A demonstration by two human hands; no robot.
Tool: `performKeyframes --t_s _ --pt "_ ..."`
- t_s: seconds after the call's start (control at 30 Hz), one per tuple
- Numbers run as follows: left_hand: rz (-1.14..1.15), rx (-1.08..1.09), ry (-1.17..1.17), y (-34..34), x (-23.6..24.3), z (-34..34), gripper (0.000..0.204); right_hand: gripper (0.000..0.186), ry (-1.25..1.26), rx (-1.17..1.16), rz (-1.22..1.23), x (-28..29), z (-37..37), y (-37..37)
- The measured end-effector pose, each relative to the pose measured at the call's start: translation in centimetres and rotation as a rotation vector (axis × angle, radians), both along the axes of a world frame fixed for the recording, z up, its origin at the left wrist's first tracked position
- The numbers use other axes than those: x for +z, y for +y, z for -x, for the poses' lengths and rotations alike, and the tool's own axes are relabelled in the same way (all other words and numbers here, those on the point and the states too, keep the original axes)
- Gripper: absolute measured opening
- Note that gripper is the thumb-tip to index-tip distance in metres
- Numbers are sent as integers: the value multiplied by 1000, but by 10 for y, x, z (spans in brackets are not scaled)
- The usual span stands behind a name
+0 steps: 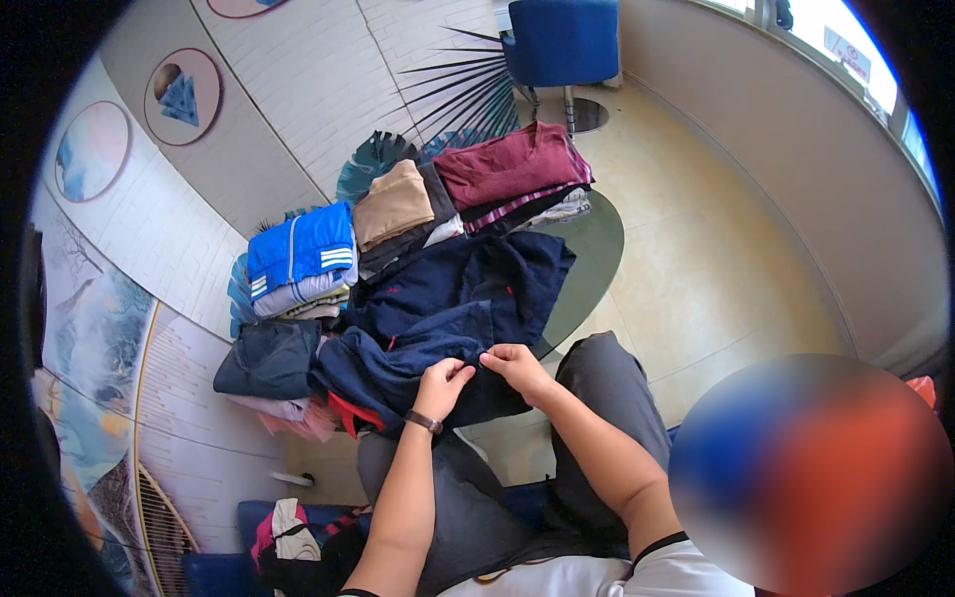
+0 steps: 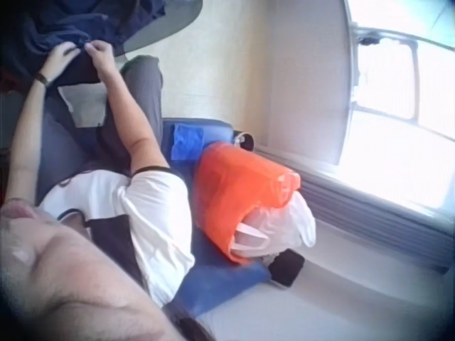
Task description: The person folds several garments on a glass table, including a dark blue jacket and a black shirt. They smooth, fold, and stack the items one by one, then place the folded pieces into a blue bag.
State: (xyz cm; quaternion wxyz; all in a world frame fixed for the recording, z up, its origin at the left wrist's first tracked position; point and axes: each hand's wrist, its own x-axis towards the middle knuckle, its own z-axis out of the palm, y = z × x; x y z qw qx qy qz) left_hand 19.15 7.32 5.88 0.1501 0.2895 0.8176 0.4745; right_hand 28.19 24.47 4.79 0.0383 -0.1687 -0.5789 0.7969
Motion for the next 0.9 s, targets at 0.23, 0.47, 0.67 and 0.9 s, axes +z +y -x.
performKeyframes --t_s 0.23,0.47,0.67,0.9 --pt "-280 -133 -306 -6 27 0 10 62 -188 -611 207 -22 40 59" --pt "-203 -120 -146 -11 18 13 16 48 -274 -572 248 -8 71 80" --pt "-213 -127 -181 0 23 8 18 14 386 -652 -132 37 80 81" --pt "-288 -161 -232 7 38 12 14 12 593 -338 -303 159 27 50"
